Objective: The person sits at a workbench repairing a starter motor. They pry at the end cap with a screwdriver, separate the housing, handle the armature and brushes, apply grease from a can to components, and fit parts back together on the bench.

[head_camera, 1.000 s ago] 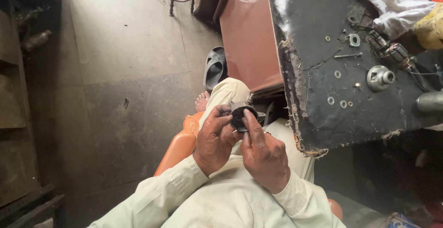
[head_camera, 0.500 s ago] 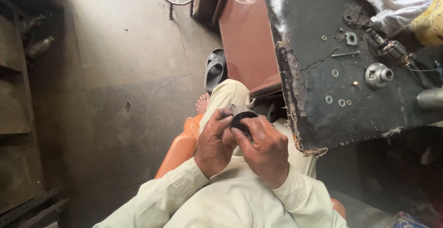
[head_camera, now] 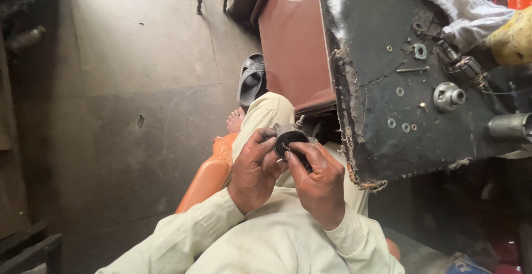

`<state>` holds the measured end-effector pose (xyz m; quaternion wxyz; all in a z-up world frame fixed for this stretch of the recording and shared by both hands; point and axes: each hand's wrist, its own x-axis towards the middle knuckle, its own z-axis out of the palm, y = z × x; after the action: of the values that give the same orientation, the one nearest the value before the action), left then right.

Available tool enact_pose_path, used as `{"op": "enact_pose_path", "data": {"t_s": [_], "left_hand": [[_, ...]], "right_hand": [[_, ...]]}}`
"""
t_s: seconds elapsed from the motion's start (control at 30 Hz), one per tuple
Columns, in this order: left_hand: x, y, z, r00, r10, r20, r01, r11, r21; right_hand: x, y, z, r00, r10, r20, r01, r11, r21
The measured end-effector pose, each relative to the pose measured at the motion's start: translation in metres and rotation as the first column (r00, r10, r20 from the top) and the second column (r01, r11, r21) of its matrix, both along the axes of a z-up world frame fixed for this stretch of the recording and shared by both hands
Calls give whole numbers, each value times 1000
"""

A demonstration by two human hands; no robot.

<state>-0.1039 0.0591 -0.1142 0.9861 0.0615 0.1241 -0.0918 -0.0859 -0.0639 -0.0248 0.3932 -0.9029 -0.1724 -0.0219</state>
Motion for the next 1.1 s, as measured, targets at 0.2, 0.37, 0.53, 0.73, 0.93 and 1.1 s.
{"op": "enact_pose_path", "data": {"t_s": [0.2,0.37,0.53,0.73,0.93,1.1], "left_hand": [[-1,1,-1,1000,-2,-16,2,1000,11],[1,1,3,1000,-2,-26,2,1000,-1],[1,0,4,999,-9,-37,9,1000,12],[1,-4,-5,1000,7,-29,-6,999,51],[2,0,3,999,-9,-36,11,999,43],[1,-2,-2,999,-22,-24,22,1000,4]], "right_hand": [[0,1,-1,1000,-4,18,4,1000,-16],[1,4,2,995,-84,-54,85,996,3],[3,2,4,988,66,143,-54,995,-84],[3,4,7,999,35,34,-32,996,-85],[2,0,3,1000,-19,-25,18,999,-51],[0,0,1,1000,-1,0,1,1000,-7]]}}
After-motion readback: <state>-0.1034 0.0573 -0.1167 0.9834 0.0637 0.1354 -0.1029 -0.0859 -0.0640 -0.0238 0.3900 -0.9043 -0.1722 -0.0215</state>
